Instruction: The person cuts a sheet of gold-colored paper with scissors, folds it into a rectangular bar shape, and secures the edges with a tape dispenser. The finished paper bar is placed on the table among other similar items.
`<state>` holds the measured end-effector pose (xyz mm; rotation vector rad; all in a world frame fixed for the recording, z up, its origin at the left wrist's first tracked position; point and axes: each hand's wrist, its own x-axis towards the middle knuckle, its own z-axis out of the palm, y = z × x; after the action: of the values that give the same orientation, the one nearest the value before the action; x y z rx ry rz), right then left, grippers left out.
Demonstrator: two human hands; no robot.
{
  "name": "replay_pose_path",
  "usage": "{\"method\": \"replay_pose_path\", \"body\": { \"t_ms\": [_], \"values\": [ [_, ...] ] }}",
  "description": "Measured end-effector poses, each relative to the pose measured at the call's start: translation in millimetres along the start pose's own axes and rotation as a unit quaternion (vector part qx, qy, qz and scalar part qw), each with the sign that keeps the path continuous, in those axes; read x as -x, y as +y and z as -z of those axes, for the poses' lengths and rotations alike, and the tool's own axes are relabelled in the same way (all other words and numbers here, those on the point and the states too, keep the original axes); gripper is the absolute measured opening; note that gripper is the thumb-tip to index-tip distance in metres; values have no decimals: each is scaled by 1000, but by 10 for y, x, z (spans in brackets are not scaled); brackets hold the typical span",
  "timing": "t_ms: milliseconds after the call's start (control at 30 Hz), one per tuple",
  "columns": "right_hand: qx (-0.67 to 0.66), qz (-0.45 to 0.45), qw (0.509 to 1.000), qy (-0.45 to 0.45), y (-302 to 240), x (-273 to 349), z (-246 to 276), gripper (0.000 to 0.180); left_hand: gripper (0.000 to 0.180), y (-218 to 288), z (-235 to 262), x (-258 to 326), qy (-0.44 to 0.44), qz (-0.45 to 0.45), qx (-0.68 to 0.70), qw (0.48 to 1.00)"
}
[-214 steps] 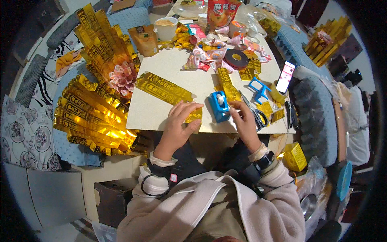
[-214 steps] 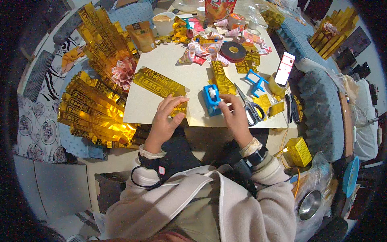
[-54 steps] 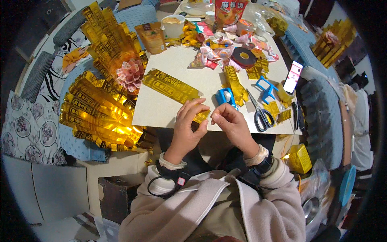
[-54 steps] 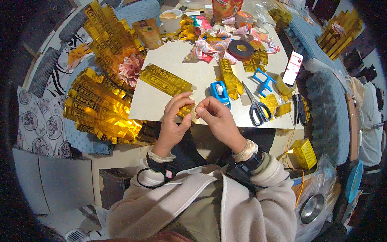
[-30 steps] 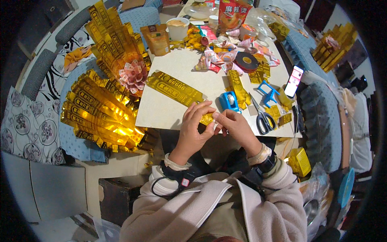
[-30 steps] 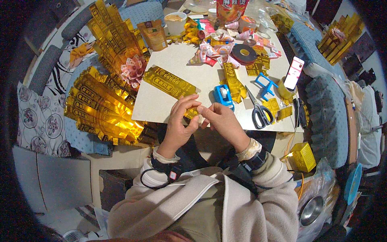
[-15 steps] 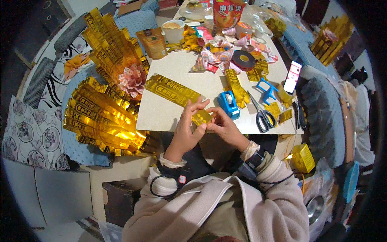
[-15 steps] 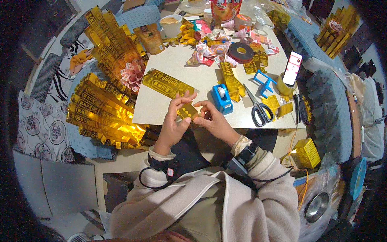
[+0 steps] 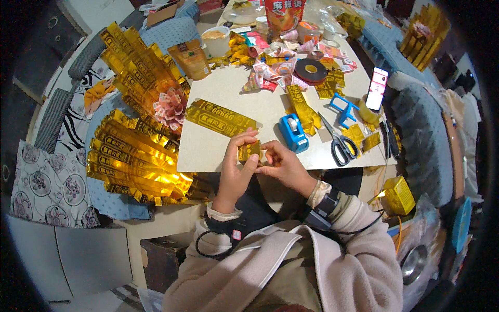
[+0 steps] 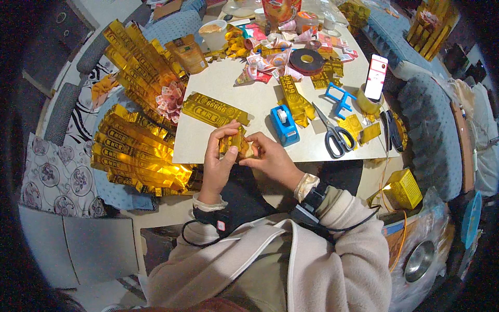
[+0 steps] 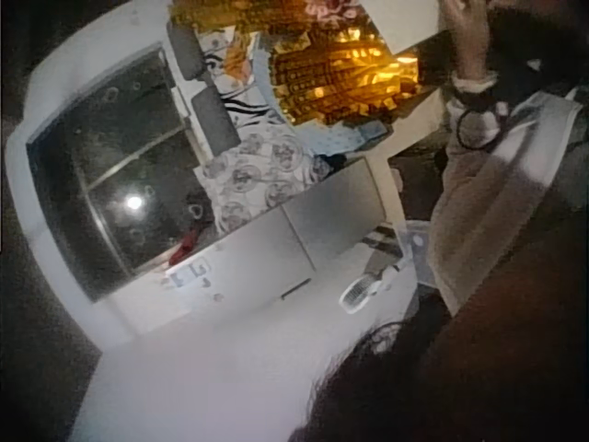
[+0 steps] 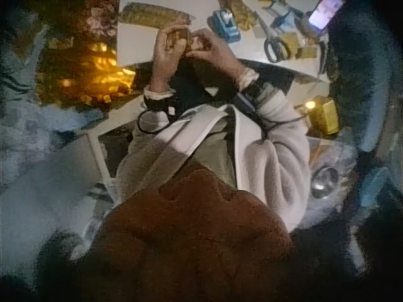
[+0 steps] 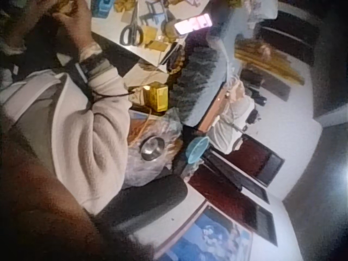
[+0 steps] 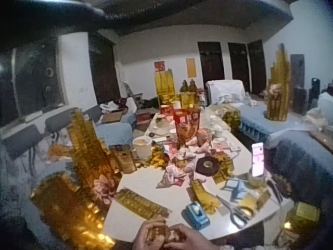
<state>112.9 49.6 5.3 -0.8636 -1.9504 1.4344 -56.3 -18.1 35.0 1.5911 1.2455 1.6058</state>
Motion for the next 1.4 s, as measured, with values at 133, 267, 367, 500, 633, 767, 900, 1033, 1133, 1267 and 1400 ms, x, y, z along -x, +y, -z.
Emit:
{"method": "replay_pose_path", "body": {
  "t_ms": [133, 267, 367, 500, 633, 767, 900, 1033, 1133, 1267, 1400],
  "values": [
    [-6, -5, 1000, -4, -44, 49, 72, 61, 33, -5, -53, 32, 3, 15, 17, 1000],
    [13, 18, 993, 114, 61, 171, 348, 47, 38, -33, -36, 37, -26, -7, -20, 999],
    [61, -7, 979, 196, 165, 169, 622, 35, 40, -56, -25, 41, -34, -28, -48, 998],
    [109, -92, 976, 163, 185, 152, 773, 28, 45, -80, -37, 35, -40, -37, -34, 998],
    [14, -185, 976, 117, 120, 76, 821, 24, 50, -75, -14, 40, -35, -23, -44, 998],
    [-63, -259, 959, 97, 71, 6, 911, 18, 52, -63, -19, 33, -20, 13, 22, 999],
    [-175, -270, 942, 93, 66, 34, 935, 17, 52, -42, -20, 36, -26, 32, 33, 999],
    [-264, -234, 929, 115, 169, 188, 864, 22, 48, -57, -38, 33, -31, 26, 50, 998],
    [-289, -220, 922, 136, 301, 283, 833, 21, 48, -88, -37, 11, -20, 13, 60, 998],
    [-255, -223, 927, 159, 422, 283, 733, 20, 49, -101, -43, 17, -18, 10, 76, 997],
    [-302, -222, 909, 182, 445, 290, 625, 19, 49, -103, -40, 15, -17, 13, 92, 996]
  ]
}}
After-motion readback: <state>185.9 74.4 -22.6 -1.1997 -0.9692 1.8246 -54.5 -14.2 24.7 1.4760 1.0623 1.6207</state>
